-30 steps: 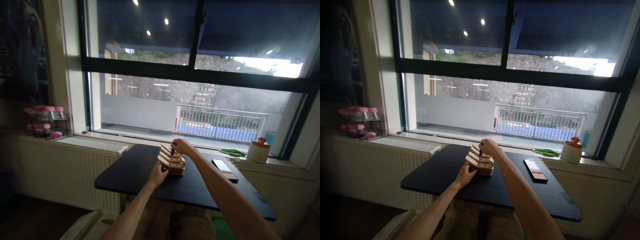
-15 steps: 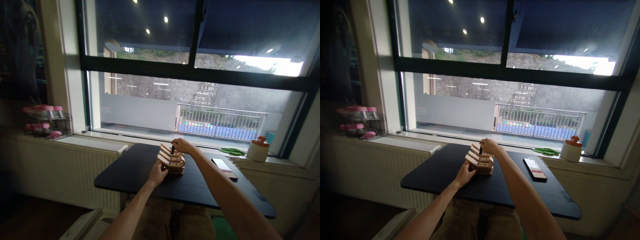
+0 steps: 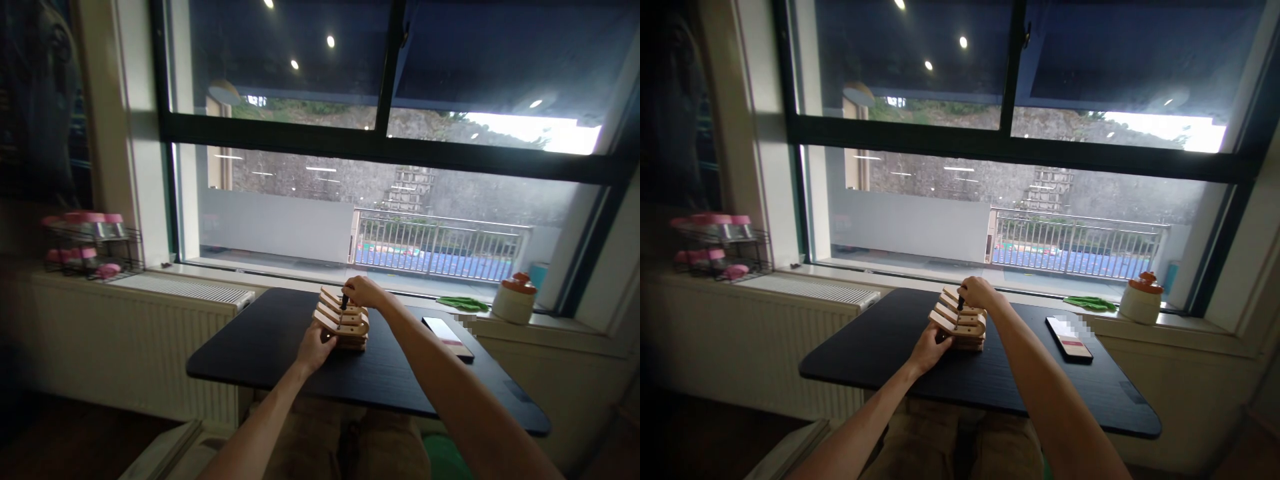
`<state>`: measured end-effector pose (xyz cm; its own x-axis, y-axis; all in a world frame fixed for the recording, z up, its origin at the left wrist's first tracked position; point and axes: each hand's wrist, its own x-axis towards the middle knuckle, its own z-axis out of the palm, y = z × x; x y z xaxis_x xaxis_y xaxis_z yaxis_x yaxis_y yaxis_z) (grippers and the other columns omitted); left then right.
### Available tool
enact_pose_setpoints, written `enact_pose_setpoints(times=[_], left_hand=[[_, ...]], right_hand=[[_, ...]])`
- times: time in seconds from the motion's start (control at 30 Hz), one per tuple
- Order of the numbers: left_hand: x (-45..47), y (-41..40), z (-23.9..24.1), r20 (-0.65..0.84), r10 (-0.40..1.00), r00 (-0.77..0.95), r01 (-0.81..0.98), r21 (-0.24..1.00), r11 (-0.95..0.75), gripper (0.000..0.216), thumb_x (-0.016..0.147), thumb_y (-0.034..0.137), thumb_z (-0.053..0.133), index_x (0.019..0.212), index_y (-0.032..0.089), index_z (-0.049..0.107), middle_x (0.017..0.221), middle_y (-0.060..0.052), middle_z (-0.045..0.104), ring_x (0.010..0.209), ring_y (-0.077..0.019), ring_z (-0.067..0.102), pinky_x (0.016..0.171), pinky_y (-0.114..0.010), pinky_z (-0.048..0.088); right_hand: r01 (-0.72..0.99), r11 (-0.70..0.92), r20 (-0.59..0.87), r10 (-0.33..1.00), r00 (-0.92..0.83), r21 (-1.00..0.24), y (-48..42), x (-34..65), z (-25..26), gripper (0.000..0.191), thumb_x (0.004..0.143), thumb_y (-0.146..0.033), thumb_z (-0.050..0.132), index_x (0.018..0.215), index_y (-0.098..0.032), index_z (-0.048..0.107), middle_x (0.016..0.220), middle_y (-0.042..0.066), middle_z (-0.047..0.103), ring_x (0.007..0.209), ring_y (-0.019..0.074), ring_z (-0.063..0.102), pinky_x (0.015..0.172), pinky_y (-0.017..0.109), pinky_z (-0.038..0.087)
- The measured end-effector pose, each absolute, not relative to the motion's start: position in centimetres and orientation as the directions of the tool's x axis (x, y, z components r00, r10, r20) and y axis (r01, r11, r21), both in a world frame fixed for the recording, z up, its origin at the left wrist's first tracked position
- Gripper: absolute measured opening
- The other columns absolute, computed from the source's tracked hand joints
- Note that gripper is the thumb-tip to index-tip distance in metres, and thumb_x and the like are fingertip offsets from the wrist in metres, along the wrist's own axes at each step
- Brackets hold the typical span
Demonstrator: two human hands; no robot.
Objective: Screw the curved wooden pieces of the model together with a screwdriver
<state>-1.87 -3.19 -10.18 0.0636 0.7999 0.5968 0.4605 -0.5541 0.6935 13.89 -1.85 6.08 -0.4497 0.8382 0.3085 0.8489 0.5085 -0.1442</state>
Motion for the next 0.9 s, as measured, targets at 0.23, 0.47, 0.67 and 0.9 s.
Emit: enact_pose_setpoints(times=[0.23,0.47,0.67,0.9], left_hand=[[-1.61,-3.39,-9.86,0.606,0.794,0.057,0.441,0.698,-0.564,0.032,0.069,0.013,0.058,0.100,0.017,0.058,0.106,-0.005,0.061,0.101,-0.0165,0.055,0.093,-0.031,0.042],[-1.73,-3.22,-10.09,0.607,0.793,0.051,0.454,0.693,-0.559,0.032,0.070,0.016,0.058,0.101,0.017,0.058,0.107,-0.005,0.060,0.101,-0.0164,0.055,0.092,-0.031,0.041],[-1.89,-2.81,-10.49,0.606,0.792,0.073,0.466,0.682,-0.564,0.032,0.070,0.017,0.058,0.103,0.017,0.057,0.107,-0.005,0.059,0.100,-0.0156,0.055,0.091,-0.029,0.041],[-1.67,-3.31,-9.98,0.571,0.820,0.035,0.484,0.709,-0.514,0.033,0.066,0.013,0.061,0.099,0.016,0.058,0.107,-0.006,0.060,0.100,-0.0167,0.055,0.089,-0.029,0.042]], right_hand=[[0.881,0.462,0.356,0.843,-0.402,-0.099,-1.48,13.68,5.72,0.033,0.083,-0.040,0.042,0.091,-0.019,0.066,0.081,0.005,0.066,0.069,0.0133,0.056,0.058,0.021,0.033],[0.841,0.509,0.346,0.834,-0.430,-0.184,-1.30,14.02,5.38,0.033,0.085,-0.029,0.038,0.108,-0.022,0.060,0.084,0.003,0.065,0.070,0.0125,0.055,0.061,0.020,0.035],[0.813,0.551,0.353,0.810,-0.468,-0.187,-1.04,14.14,5.41,0.035,0.084,-0.024,0.036,0.107,-0.019,0.061,0.081,0.003,0.066,0.066,0.0115,0.055,0.062,0.019,0.036],[0.829,0.543,0.407,0.792,-0.454,-0.133,-1.18,14.01,5.07,0.034,0.085,-0.025,0.035,0.106,-0.020,0.062,0.091,0.004,0.067,0.078,0.0143,0.058,0.068,0.020,0.037]])
